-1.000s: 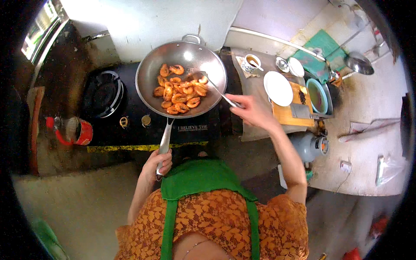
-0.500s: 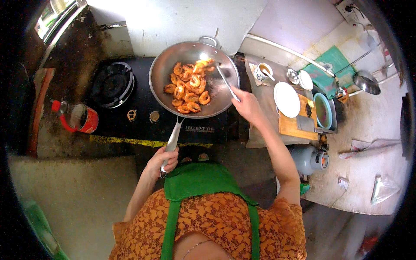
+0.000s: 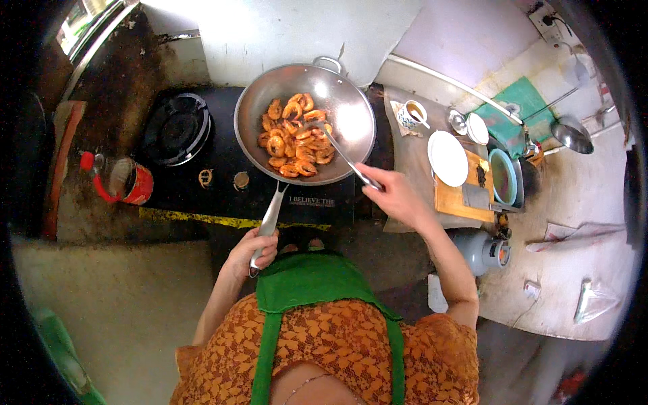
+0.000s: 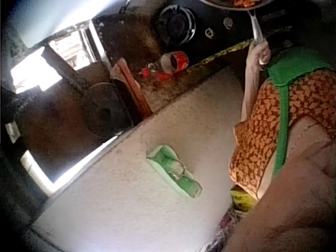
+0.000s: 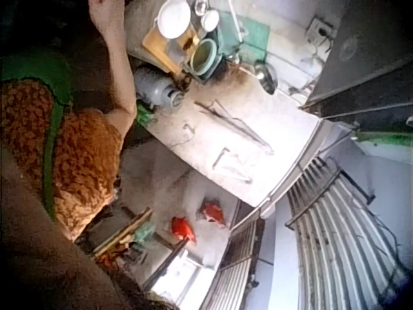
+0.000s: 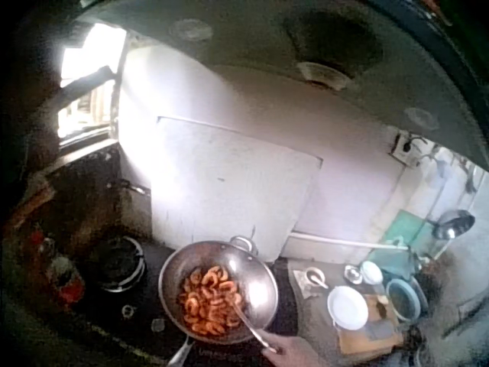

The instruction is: The person prepares ingredients on a cutting board, stirs cooked shrimp in a wok with a spatula, transfers the shrimp to a plate, and سپس washes the wok in a sink.

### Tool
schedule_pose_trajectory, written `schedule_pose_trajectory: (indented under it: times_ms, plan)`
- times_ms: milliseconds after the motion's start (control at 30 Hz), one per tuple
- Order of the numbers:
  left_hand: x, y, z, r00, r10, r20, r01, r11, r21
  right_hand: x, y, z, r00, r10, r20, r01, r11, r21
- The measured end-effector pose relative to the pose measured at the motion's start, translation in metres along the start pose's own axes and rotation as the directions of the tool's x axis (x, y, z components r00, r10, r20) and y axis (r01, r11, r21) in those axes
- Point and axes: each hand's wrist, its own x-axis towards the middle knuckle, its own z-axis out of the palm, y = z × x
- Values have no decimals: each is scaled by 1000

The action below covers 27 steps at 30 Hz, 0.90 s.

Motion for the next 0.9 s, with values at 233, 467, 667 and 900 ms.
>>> schedule_pose_trajectory:
  times_ms: [233,467,667,900]
  plan:
    - [1,1,3,1000,-16,17,15,999,28,10,10,35,993,-19,-117,4,993,-121]
    - [4,-1,-2,998,-5,64,3,1000,23,100,34,24,910,-159,-383,121,985,-121]
    - [4,-2,-4,1000,0,28,0,1000,6,133,18,50,989,17,-148,-7,997,72]
    - [3,0,-1,999,-13,52,12,1000,8,43,3,-12,984,-157,85,152,986,63]
